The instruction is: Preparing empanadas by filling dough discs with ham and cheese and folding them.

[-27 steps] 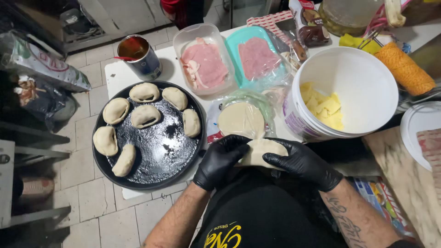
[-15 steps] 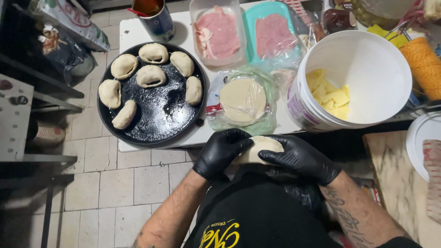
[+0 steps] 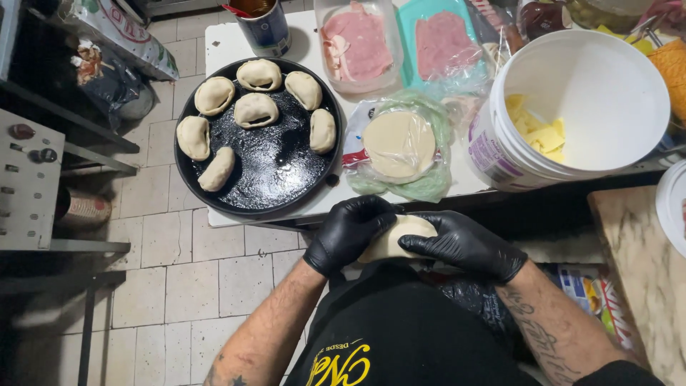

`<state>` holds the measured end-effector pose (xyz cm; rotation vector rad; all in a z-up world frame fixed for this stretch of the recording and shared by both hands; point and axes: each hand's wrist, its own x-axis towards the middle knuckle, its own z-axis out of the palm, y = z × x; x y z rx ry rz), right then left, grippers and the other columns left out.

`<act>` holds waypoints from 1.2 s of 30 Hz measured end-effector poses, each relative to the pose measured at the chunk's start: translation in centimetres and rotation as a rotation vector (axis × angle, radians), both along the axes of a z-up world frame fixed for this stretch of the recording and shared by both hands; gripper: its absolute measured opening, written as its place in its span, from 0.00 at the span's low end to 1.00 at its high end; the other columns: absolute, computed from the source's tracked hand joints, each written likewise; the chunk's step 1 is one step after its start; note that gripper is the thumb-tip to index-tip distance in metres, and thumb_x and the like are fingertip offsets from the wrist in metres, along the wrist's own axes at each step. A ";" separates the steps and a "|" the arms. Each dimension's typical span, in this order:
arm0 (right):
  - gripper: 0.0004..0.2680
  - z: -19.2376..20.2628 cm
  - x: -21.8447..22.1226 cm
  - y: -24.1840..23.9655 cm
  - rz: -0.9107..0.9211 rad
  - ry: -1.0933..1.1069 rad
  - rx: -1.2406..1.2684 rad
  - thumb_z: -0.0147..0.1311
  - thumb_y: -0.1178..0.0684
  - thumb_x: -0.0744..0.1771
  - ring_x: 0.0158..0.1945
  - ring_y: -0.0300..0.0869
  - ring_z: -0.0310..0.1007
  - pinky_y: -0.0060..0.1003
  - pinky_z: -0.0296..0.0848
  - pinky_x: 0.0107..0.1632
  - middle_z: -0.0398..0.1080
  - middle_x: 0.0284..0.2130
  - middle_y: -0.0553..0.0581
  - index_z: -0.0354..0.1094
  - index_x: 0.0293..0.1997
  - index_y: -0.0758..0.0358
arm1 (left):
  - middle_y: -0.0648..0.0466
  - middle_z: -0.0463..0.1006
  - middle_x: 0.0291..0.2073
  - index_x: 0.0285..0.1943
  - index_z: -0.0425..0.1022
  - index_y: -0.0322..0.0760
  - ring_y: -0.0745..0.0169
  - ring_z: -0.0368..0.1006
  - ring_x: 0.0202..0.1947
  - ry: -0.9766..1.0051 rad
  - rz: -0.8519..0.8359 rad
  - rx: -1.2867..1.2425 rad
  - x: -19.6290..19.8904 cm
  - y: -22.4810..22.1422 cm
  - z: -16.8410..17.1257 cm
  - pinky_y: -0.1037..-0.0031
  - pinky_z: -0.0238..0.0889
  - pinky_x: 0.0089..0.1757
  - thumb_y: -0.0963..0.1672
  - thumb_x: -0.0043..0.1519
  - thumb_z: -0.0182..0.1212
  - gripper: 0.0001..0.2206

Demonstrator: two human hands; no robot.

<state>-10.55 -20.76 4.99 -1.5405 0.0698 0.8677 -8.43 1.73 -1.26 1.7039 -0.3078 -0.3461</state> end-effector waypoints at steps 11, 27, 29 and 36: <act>0.18 -2.7 -0.6 5.0 -0.213 -0.134 0.191 0.60 0.53 0.66 0.51 0.38 0.75 0.35 0.75 0.52 0.77 0.49 0.56 0.69 0.61 0.71 | 0.41 0.81 0.33 0.48 0.79 0.31 0.46 0.80 0.32 -0.238 -0.066 0.206 -0.8 9.6 2.0 0.66 0.71 0.36 0.47 0.67 0.58 0.12; 0.18 -7.6 -2.1 8.3 -0.509 -0.158 0.166 0.59 0.53 0.66 0.40 0.32 0.74 0.28 0.73 0.41 0.76 0.44 0.52 0.68 0.62 0.68 | 0.52 0.79 0.26 0.43 0.75 0.32 0.65 0.76 0.26 -0.024 0.082 0.011 -1.3 12.4 -0.3 0.71 0.70 0.31 0.44 0.67 0.61 0.08; 0.18 -7.8 -2.2 8.5 -0.510 -0.145 0.170 0.60 0.53 0.66 0.37 0.34 0.73 0.29 0.73 0.39 0.75 0.42 0.53 0.69 0.62 0.69 | 0.53 0.79 0.27 0.44 0.74 0.33 0.67 0.76 0.27 -0.125 0.106 0.026 -1.3 12.6 0.2 0.73 0.70 0.32 0.44 0.67 0.61 0.07; 0.19 -5.7 -1.8 9.6 -0.564 -0.090 0.147 0.60 0.50 0.64 0.32 0.37 0.74 0.33 0.75 0.33 0.77 0.39 0.55 0.69 0.61 0.67 | 0.53 0.77 0.23 0.41 0.75 0.32 0.67 0.72 0.23 -0.088 0.119 0.054 -1.5 13.4 -0.1 0.73 0.68 0.29 0.44 0.67 0.63 0.08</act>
